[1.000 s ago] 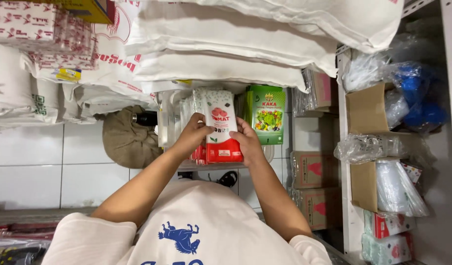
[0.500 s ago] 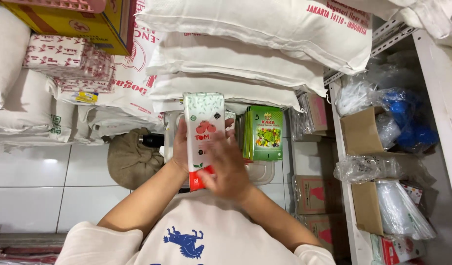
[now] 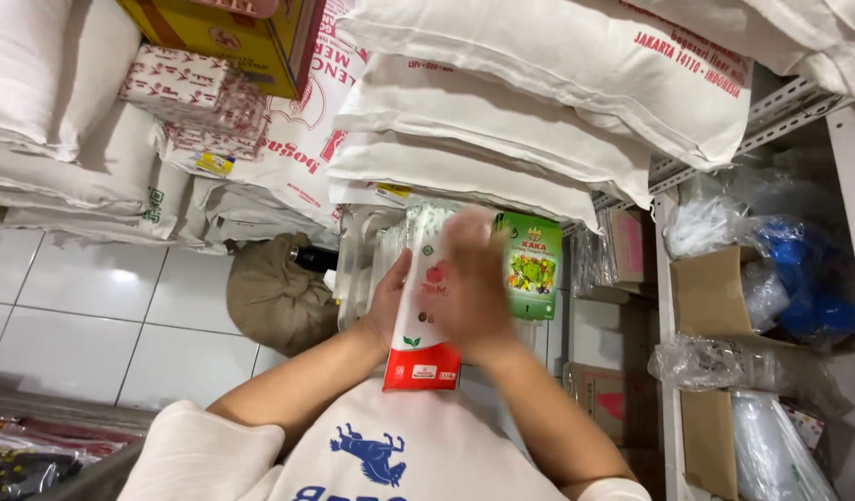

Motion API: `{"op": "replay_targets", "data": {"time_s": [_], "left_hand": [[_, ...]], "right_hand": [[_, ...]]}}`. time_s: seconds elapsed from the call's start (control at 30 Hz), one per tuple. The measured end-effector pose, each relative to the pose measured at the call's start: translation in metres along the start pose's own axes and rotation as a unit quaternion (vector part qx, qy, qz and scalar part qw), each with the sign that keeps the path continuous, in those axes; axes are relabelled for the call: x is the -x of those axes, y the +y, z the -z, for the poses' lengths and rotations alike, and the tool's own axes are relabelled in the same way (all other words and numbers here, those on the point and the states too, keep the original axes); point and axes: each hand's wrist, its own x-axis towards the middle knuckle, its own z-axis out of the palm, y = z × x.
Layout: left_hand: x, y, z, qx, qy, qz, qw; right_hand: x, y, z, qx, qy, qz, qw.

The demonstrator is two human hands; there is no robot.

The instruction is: The person repeatedly picks up small packaged items from a lower shelf and places them onto an upper shelf. They handle blue 'EXPO' packets and red/white 'TOMAT' packets one at a time, stacking them neatly on the upper shelf.

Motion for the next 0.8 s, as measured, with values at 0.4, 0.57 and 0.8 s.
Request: {"op": "replay_targets", "data": {"time_s": [0.4,0.57,0.8], "left_hand": [[-0.011,0.0,-0.064,-0.065,-0.027,-0.037,0.997],[-0.037,-0.007,-0.09,-0.214,0.18,-0.172,0.945],[-0.037,-0.074,-0.129,-0.887,-0.075,-0.128,0.437]], "right_hand": [[0.007,0.033,-0.011,-0.141,-0.042,-0.187,0.971],[0.023,0.018,-0.025,-0.497,-0.027,-0.077,0.864],[0.013,0.05,-0.031,-0.954,-0.103,-0.032,0.279]]}}
